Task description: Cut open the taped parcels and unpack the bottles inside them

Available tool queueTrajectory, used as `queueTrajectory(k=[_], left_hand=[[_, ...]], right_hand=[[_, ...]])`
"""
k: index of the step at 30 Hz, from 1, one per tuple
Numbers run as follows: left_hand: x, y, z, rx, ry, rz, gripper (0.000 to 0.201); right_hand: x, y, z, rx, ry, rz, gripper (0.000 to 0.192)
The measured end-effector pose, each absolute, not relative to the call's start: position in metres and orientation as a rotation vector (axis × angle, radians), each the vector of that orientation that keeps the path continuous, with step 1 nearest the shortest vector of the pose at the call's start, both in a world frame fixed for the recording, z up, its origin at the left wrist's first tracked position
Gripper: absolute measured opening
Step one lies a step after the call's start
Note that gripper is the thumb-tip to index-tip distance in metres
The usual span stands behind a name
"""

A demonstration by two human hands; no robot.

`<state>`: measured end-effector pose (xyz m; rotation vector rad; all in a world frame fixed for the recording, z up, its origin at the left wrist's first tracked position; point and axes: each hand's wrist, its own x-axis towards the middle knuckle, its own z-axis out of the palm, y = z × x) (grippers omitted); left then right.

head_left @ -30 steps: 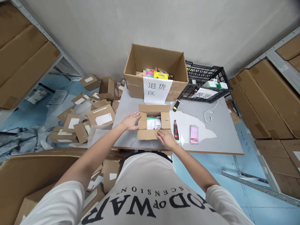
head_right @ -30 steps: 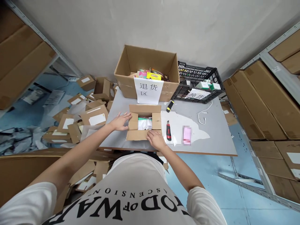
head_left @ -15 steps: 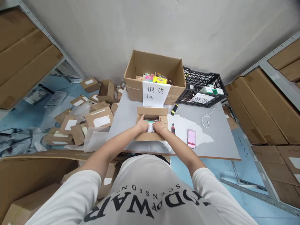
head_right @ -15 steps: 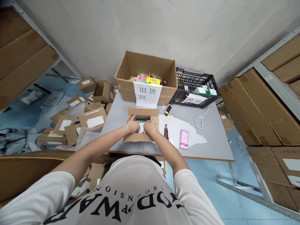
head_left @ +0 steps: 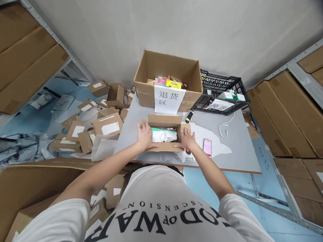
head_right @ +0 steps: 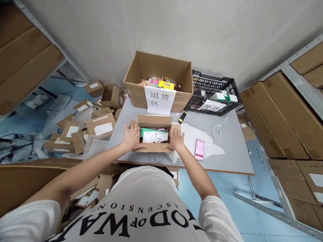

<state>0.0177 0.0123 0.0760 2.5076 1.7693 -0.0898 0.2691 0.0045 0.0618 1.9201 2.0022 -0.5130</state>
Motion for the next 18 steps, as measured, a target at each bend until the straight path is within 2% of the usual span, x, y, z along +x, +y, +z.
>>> queueTrajectory(k=[3, 5, 13, 18], left_hand=[[0.0, 0.006, 0.079, 2.43, 1.846, -0.073, 0.12], [-0.008, 0.004, 0.077, 2.378, 1.899, -0.066, 0.12], [-0.03, 0.005, 0.031, 2.313, 1.733, -0.3, 0.131], [-0.03, -0.001, 0.013, 2.212, 1.699, -0.232, 0.125]], right_hand=[[0.291, -0.006, 0.043, 1.879, 2.119, -0.78, 0.136], [0.301, -0.011, 0.031, 1.876, 2.249, -0.892, 0.14], [0.311, -0.017, 0.0, 1.927, 2.442, -1.18, 0.135], [0.308, -0.024, -0.003, 1.984, 2.379, -1.129, 0.128]])
